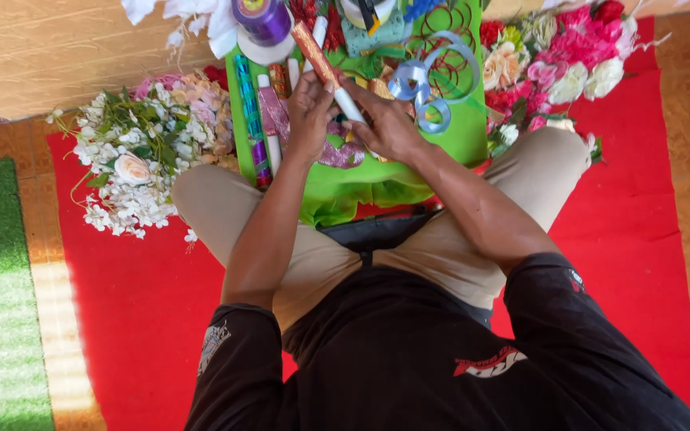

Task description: The person sits cross-legged on a red mat and wraps a gold ribbon around a white cylindrical object. They continue to wrap the ribbon around the cylinder, adjusting the ribbon as they go.

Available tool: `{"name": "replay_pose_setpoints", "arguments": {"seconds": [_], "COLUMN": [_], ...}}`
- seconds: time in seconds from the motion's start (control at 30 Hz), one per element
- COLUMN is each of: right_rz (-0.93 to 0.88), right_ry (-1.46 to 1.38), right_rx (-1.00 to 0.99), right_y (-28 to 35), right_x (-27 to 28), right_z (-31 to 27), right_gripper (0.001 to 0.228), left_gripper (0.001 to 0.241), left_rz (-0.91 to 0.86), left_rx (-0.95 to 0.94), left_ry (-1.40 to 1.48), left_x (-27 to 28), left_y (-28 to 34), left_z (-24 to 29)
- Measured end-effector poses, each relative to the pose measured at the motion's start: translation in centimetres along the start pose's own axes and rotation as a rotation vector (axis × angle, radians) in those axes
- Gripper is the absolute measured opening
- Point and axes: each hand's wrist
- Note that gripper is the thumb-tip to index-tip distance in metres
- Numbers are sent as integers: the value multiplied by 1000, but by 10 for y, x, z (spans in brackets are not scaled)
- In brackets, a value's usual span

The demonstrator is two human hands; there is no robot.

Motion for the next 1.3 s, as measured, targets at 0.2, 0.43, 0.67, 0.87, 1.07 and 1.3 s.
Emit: {"name": "replay_pose_setpoints", "arguments": {"seconds": [0.2, 0.43, 0.67, 0.87, 1.07, 1.3], "right_rz": [107, 127, 202, 248, 253, 192], "right_ry": [-117, -68, -40, 7, 157, 83], "right_rx": [82, 102, 121, 110, 115, 68], "right_y": [-6, -11, -12, -7, 2, -12], "right_x": [3, 9, -10, -11, -16, -5], "right_z": [-20, -24, -12, 0, 3, -27], "right_gripper": [59, 60, 53, 53, 46, 52], "left_gripper": [20, 28, 29, 29, 29, 25], "left_rz": [-67, -35, 93, 97, 102, 68], "left_rx": [-112, -128, -110, -79, -78, -87], "left_ry": [-93, -124, 9, 46, -4, -29], "left_x": [2, 13, 5, 6, -5, -8], "left_y": [2, -5, 0, -2, 6, 2], "left_z": [-3, -18, -12, -22, -15, 5]}}
Point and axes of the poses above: each hand's wrist, its own y-axis away from the middle knuckle, its own x-axis out of the back of the hand, z = x × y
